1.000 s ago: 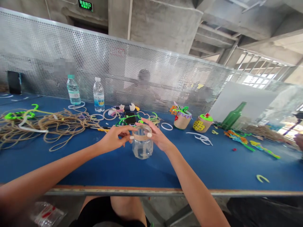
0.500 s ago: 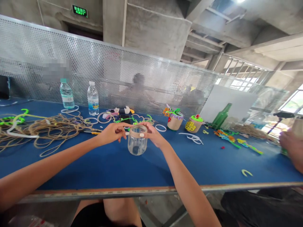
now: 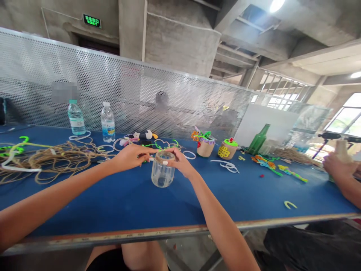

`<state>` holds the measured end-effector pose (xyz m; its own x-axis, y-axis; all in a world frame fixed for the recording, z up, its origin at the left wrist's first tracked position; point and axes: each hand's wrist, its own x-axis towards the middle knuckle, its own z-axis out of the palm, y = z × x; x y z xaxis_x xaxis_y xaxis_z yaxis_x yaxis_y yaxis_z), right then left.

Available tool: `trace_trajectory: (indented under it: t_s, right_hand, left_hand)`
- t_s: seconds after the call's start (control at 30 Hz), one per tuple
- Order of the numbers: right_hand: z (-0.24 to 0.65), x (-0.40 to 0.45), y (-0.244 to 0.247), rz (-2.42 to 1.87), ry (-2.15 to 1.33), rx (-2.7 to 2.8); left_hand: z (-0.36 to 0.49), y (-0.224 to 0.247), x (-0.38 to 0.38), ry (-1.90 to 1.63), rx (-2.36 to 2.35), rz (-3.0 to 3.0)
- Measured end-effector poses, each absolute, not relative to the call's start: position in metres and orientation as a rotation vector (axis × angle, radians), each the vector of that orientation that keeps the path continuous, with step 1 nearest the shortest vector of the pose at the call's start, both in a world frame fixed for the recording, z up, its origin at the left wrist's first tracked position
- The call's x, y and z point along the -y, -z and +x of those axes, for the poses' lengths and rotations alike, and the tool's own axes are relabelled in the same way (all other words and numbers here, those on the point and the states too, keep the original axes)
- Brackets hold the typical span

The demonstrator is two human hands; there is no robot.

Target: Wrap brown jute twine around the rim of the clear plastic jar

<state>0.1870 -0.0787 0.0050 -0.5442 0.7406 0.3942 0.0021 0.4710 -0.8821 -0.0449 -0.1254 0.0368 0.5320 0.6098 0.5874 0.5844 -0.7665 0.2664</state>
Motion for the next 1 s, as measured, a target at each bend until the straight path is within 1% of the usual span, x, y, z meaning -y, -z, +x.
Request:
trace_trajectory:
  t_s: [0.27,0.5,0.8,1.0]
  right_hand:
    - [0.186,0.081,-0.006,-0.586,-1.059,1.985]
    - [0.186,0.079,-0.008,-0.621,-0.906,2.055]
    - [0.188,0.085,-0.014,-0.636,-0.857,2.126]
    - [0.186,0.09,-0.014,-0.629,-0.927,2.105]
  left_hand:
    - [-0.046,-0.015,0.146,-1.312,-1.146,3.054]
    - [-0.044,-0.005,0.144,-1.46,-1.219,3.075]
    - [-0.042,0.016,0.13,-1.428,-1.31,2.957]
    - [-0.038,0.014,0.129,-1.383,-1.35,2.77]
